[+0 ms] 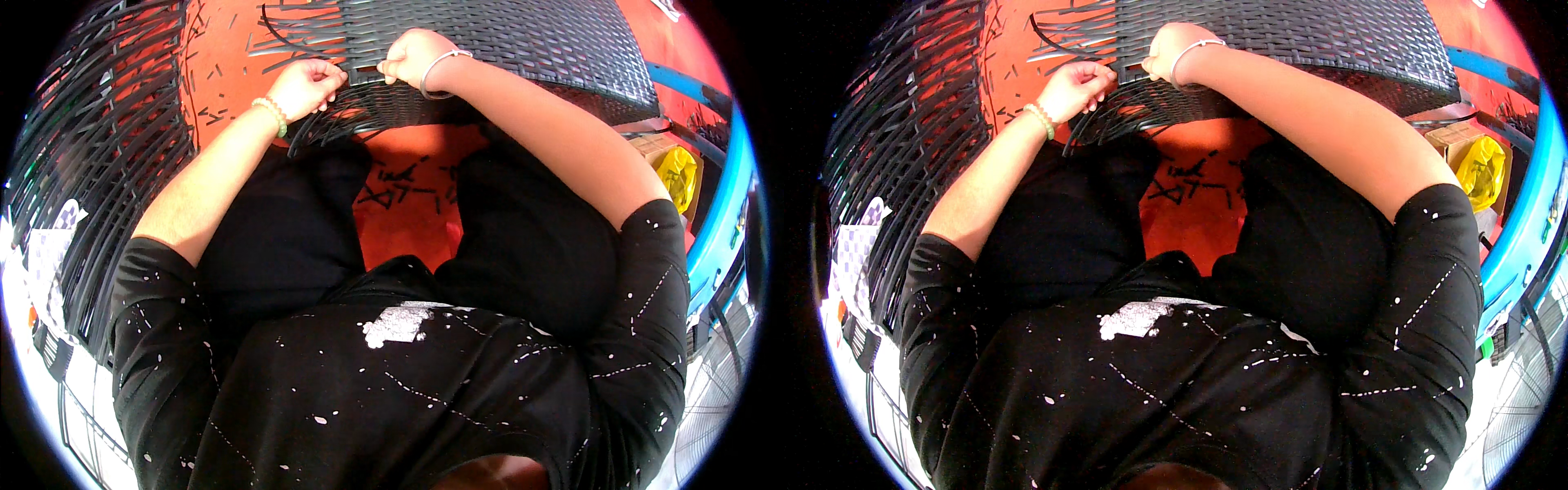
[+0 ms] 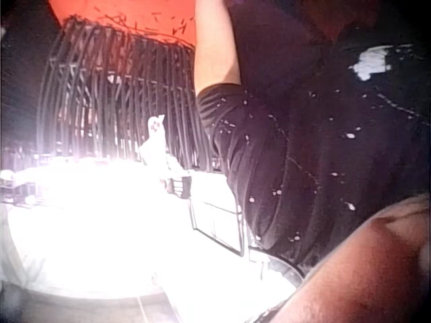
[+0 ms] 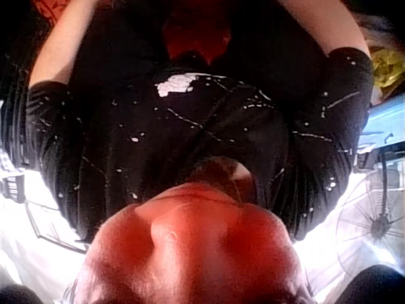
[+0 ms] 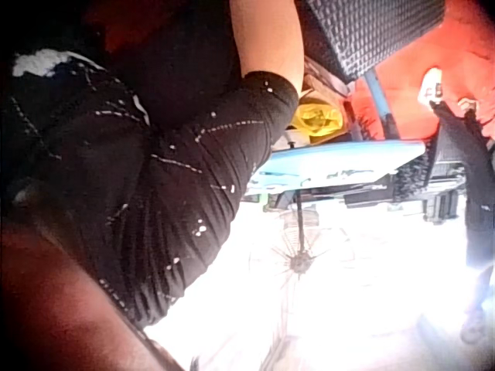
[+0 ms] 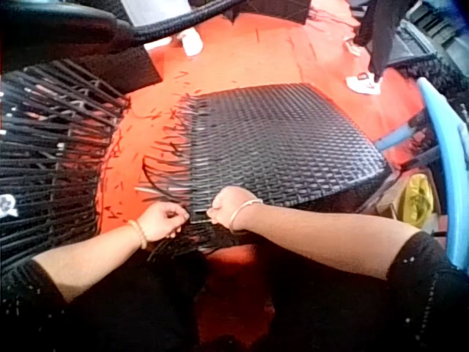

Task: The person sits on the floor and weaves a black plastic strip into the edge of a black wicker basket. They repeatedly thread the strip through the weave, pull it tight, and adjust the basket's position on their lap.

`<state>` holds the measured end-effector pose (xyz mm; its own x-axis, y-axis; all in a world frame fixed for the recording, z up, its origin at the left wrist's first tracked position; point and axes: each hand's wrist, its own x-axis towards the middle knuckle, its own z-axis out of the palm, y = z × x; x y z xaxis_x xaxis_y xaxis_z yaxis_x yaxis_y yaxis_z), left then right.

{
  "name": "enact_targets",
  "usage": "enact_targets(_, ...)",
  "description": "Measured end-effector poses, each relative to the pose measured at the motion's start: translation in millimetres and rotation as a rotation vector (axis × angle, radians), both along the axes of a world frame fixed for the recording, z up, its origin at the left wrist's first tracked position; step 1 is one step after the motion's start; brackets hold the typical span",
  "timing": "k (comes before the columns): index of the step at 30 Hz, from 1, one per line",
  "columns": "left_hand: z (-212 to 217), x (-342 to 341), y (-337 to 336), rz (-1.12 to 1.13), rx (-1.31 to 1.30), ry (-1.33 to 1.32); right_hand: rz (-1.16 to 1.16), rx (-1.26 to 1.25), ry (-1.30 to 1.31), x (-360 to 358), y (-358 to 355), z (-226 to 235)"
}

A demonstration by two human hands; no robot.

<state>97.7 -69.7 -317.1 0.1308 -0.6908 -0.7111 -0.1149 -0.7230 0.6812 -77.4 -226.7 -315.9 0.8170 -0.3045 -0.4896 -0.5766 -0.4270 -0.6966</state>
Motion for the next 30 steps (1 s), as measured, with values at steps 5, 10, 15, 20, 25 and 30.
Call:
enact_targets(5,-5.0,2.8,-3.1,0.052,0.083,0.044,0.267,-0.328,-0.011,12.5,4.7,16.1)
enact_targets(10,-15.0,15.6,10.9,0.078,-0.027,0.172,0.152,-0.344,-0.295,8.8,16.5,-3.4)
enact_targets(15,7.5,60.0,75.2,-0.002,0.22,0.017,0.023,-0.505,-0.69,-41.9,-37.9,36.5)
enact_targets(20,-46.3,87.7,88.4,-0.157,0.402,0.004,0.049,-0.386,-0.357,-133.8,-90.7,107.7)
enact_targets(25,73.5,77.1,83.2,-0.564,0.019,-0.984,-0.177,-0.31,-0.533,-229.9,0.2,247.6)
enact_targets(30,158.0,56.7,96.0,-0.34,-0.189,-0.678,-0.242,-0.822,-0.323,-287.9,126.3,229.7)
